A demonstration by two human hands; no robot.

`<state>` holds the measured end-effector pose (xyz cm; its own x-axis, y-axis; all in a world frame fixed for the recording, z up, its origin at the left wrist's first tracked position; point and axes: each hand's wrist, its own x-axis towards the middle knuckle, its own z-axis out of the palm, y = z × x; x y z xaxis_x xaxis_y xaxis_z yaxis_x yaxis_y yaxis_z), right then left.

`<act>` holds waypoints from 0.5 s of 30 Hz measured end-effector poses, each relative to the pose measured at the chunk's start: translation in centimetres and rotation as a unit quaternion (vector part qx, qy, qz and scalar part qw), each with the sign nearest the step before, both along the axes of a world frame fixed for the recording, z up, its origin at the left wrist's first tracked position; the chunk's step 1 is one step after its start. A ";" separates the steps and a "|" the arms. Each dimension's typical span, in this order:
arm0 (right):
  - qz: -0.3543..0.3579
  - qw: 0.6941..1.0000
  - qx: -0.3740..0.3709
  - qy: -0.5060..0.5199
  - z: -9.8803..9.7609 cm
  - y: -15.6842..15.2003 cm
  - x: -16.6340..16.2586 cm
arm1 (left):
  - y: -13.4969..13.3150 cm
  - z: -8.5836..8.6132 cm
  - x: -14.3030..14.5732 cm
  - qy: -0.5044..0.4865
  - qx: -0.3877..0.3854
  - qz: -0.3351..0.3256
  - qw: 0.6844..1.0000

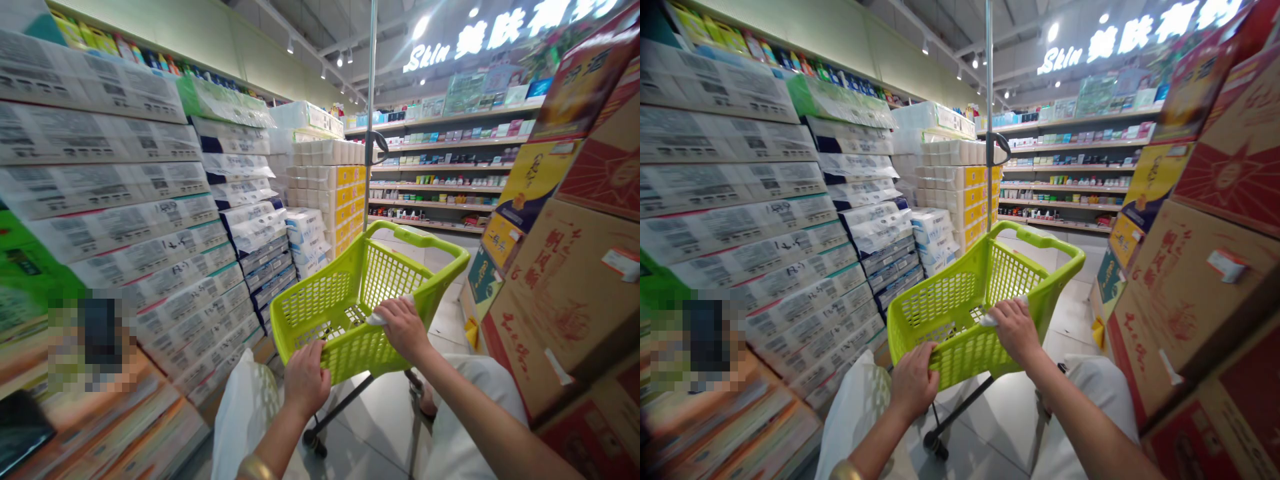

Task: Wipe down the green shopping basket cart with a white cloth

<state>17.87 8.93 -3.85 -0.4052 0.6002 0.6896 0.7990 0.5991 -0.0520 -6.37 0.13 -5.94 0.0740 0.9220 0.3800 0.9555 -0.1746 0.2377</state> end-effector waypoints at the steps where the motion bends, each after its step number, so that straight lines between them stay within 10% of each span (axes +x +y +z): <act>1: -0.022 1.000 0.001 0.006 0.2 0.2 0.5 | 0.0 0.0 0.0 -0.001 0.002 0.001 1.000; 9: 0.068 0.996 -0.043 -0.034 -1.0 -2.6 -6.4 | -0.1 0.2 0.5 0.002 0.008 0.008 1.000; 15: 0.013 0.999 -0.024 -0.025 0.3 -0.6 -1.4 | -0.1 -0.2 -0.2 0.011 0.020 0.007 1.000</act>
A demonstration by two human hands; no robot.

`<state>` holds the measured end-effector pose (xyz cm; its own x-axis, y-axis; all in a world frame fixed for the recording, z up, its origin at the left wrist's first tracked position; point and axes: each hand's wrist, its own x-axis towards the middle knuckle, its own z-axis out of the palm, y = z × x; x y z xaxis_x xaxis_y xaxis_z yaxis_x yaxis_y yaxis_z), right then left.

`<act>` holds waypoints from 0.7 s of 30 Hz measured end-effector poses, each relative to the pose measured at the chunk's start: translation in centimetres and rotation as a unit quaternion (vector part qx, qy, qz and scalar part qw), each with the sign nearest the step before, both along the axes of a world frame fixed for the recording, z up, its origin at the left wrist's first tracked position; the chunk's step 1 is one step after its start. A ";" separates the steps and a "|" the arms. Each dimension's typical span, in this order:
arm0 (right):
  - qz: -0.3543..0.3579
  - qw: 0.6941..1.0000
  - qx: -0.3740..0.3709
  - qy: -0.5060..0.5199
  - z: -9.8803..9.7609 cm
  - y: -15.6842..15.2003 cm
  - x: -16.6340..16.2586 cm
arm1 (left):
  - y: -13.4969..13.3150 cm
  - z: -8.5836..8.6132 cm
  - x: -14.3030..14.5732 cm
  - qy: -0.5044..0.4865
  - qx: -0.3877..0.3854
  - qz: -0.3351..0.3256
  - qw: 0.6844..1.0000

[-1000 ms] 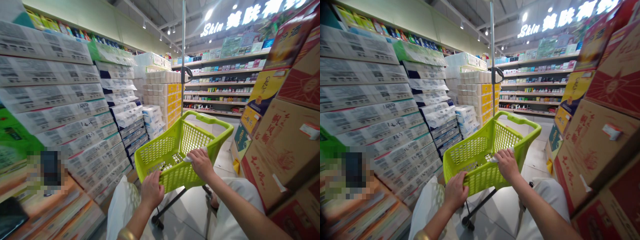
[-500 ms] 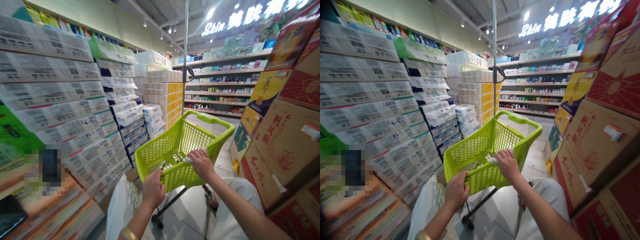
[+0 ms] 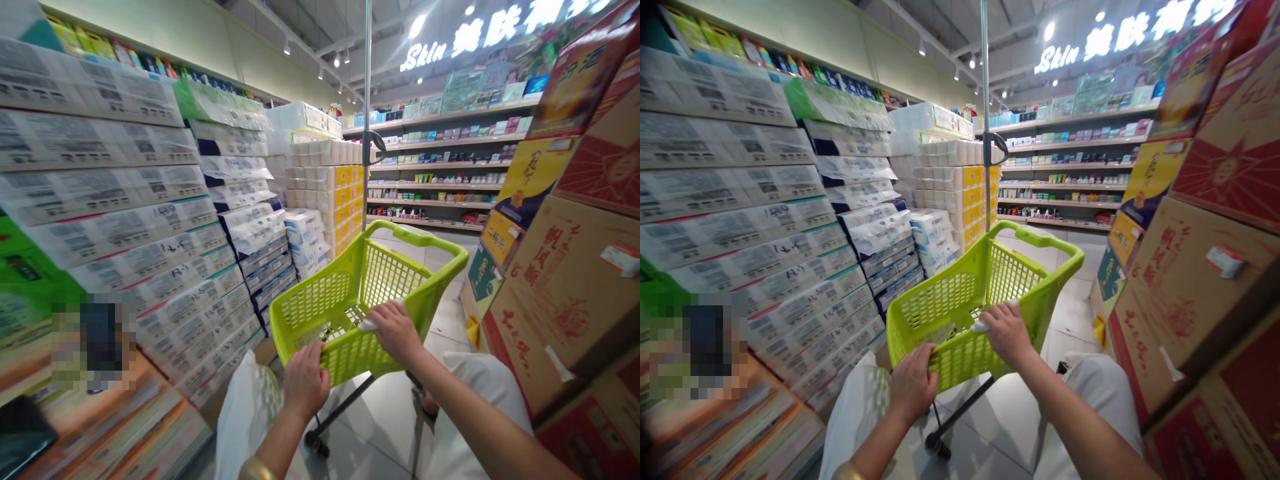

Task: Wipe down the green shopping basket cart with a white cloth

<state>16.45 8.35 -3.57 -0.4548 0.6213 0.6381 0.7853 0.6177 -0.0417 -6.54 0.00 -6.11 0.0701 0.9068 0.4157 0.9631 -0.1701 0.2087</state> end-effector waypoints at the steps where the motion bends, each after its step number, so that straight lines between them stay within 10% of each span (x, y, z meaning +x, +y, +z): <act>1: -0.019 1.000 0.008 0.007 0.3 0.4 1.1 | 0.0 -0.1 0.0 0.000 0.002 0.000 1.000; 6: -0.080 0.996 -0.009 0.036 -0.1 -0.4 -0.5 | 0.1 0.0 0.3 0.006 0.004 0.015 1.000; 11: 0.040 0.998 -0.034 0.015 -1.6 -3.1 -6.5 | 0.1 0.1 0.3 0.026 0.001 0.019 0.999; 21: -0.069 0.997 -0.019 0.041 0.0 -0.1 0.4 | 0.2 -0.3 0.2 0.036 0.021 0.035 0.999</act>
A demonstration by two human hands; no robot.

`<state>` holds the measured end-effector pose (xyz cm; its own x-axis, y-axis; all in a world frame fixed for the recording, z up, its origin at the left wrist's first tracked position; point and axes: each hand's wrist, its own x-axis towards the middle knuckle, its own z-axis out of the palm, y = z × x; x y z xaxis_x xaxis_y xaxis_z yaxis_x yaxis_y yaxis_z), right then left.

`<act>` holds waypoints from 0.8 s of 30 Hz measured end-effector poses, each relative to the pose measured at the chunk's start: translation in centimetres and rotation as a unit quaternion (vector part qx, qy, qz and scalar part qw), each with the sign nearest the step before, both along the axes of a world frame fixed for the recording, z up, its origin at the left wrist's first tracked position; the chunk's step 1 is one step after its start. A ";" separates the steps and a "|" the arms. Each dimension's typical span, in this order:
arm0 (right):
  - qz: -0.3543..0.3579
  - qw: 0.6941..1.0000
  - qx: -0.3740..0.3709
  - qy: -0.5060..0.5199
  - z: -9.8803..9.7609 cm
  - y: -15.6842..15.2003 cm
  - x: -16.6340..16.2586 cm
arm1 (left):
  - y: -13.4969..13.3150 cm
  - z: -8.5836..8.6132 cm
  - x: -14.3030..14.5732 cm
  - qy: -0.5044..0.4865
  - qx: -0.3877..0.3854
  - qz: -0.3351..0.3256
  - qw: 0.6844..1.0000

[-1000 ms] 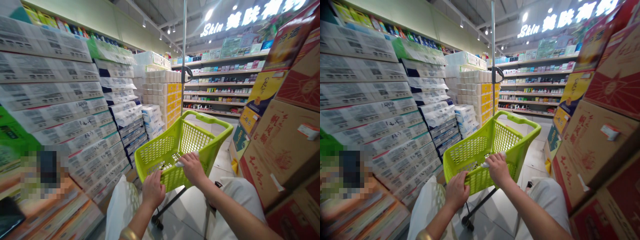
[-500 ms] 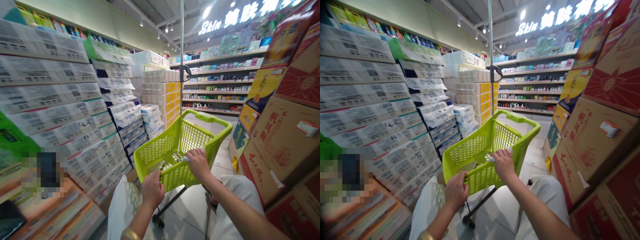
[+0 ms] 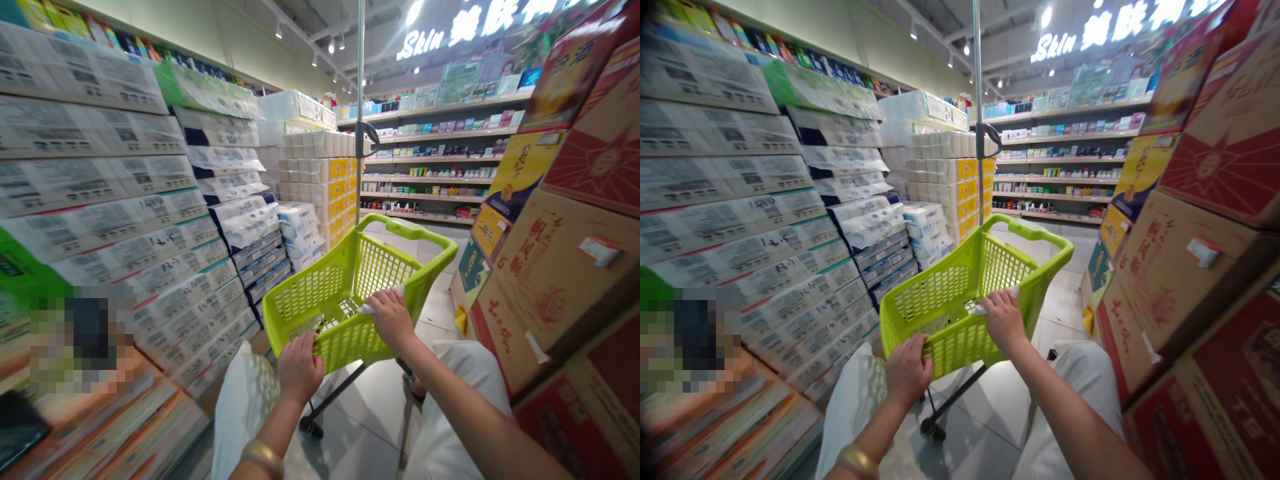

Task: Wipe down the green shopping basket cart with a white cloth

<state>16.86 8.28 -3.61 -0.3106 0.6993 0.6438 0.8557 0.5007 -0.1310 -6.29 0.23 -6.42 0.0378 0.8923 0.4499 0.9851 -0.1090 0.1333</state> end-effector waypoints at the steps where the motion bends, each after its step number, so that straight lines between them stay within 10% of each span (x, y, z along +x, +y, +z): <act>1: -0.004 1.000 -0.006 0.007 -0.2 -0.4 -0.9 | 0.0 0.0 0.1 0.002 0.001 0.004 1.000; 7: 0.107 0.994 -0.018 -0.021 -1.6 -3.3 -7.2 | -0.1 0.3 0.1 0.007 0.008 -0.002 1.000; 16: 0.022 1.000 0.012 -0.014 -0.2 -0.5 -0.9 | 0.2 0.3 -0.4 0.001 0.015 0.010 1.000; 24: 0.090 0.996 -0.014 -0.018 -1.6 -2.6 -7.0 | 0.5 0.3 -0.6 0.006 0.020 0.002 1.000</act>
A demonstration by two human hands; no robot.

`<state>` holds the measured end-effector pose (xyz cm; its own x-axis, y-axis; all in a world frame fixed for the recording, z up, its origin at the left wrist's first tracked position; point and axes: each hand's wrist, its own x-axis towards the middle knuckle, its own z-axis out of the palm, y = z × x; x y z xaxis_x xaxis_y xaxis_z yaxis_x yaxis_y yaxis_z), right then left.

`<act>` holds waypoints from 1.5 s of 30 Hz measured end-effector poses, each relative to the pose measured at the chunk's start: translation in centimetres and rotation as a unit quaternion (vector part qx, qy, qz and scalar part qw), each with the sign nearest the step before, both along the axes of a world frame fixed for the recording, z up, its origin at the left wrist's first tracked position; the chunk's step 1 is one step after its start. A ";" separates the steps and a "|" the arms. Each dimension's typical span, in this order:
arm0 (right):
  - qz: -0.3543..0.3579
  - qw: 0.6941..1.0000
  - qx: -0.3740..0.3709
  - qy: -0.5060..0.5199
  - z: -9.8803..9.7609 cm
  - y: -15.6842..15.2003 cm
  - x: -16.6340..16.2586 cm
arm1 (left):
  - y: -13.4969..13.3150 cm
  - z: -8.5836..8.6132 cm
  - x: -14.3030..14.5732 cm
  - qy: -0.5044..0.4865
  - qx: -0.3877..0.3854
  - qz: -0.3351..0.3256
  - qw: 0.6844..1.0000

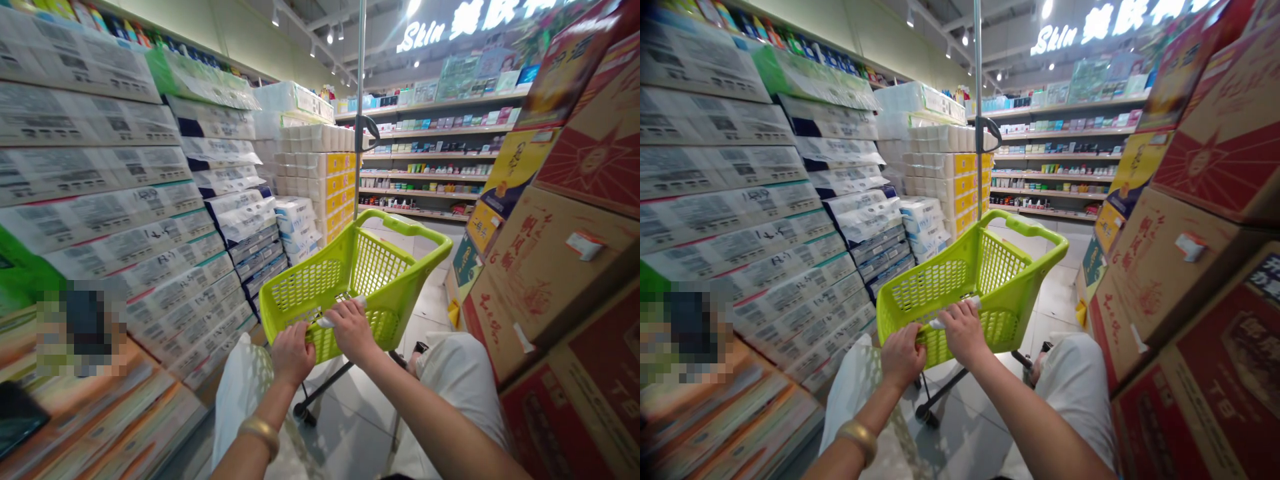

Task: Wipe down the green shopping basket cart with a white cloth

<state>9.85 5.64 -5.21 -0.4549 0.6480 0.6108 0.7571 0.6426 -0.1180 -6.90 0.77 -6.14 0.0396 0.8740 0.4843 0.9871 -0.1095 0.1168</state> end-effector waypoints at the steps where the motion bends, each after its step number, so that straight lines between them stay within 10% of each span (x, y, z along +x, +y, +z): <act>1: 0.011 1.000 0.001 -0.009 0.1 0.1 0.2 | 0.0 0.0 -0.1 0.003 0.000 -0.003 1.000; 9: -0.073 0.997 0.039 0.006 1.7 2.8 7.6 | 0.5 -0.4 -0.3 0.003 0.000 0.002 1.000; 19: -0.024 0.999 0.016 0.032 -0.5 0.1 0.3 | 0.3 0.0 0.0 0.017 -0.002 0.013 1.000; 28: -0.063 0.997 0.037 -0.007 1.6 2.8 7.3 | 0.5 -0.2 -0.2 0.017 0.008 0.008 1.000; 38: -0.058 0.997 0.017 0.053 -0.4 0.3 -0.7 | 0.6 -0.4 0.0 0.022 0.019 0.024 0.999; 45: -0.023 0.998 0.055 -0.002 0.7 1.9 4.8 | 0.6 -0.5 -0.4 0.037 0.031 0.002 0.999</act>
